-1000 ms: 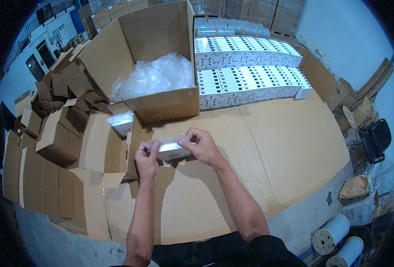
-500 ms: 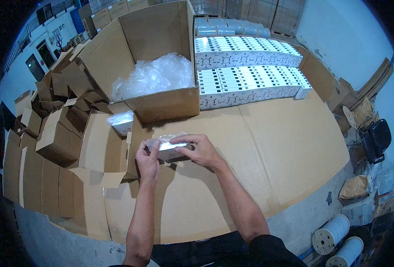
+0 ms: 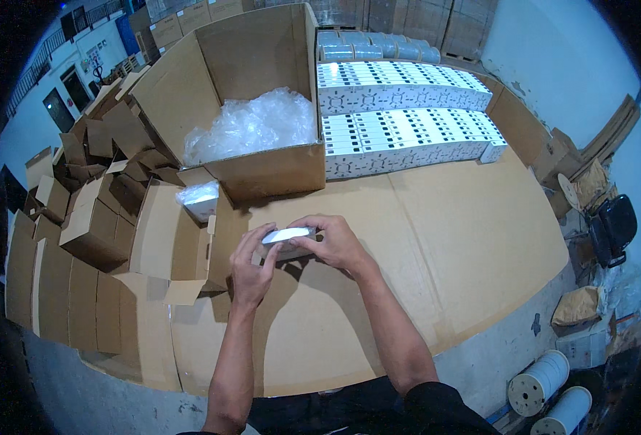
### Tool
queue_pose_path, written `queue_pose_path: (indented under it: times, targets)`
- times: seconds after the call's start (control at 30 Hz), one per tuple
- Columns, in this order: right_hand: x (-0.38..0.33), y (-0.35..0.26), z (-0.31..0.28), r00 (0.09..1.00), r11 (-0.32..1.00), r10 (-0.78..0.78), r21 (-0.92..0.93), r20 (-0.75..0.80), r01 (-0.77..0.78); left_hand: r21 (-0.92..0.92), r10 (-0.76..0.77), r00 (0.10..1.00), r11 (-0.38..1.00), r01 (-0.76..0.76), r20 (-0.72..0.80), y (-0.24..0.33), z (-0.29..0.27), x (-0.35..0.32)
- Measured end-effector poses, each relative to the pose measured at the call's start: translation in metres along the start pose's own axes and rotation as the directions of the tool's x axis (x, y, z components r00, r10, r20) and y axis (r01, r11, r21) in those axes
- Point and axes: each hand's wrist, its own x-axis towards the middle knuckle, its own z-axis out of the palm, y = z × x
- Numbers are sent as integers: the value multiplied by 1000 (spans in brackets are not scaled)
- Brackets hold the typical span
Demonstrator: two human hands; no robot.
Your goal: Packing small product boxes into plastic bags and then into larger cardboard shipping boxes.
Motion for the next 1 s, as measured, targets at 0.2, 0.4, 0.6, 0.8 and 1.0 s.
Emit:
queue_pose_path:
  times: [0.2,0.4,0.6,0.8,1.0]
  targets:
    - [-2,-10,-4,927,827,-374,-460,-18,325,-276,-268,957,917,289,112,-12,0,1]
    - [1,-47,-5,966,649,-173,-716,191,257,-161,-327,930,921,354,167,-7,-6,1]
    - [15,-40,-12,941,558,-192,-758,277,337,-108,-327,945,939,327,22,6,-2,-26]
    - [34,-32,-28,931,613,-361,-741,48,276,499,-177,932,866,-4,315,28,-26,-103]
    - [73,-68,27,871,777,-471,-534,-142,333,514,-209,921,858,11,329,44,-49,-128]
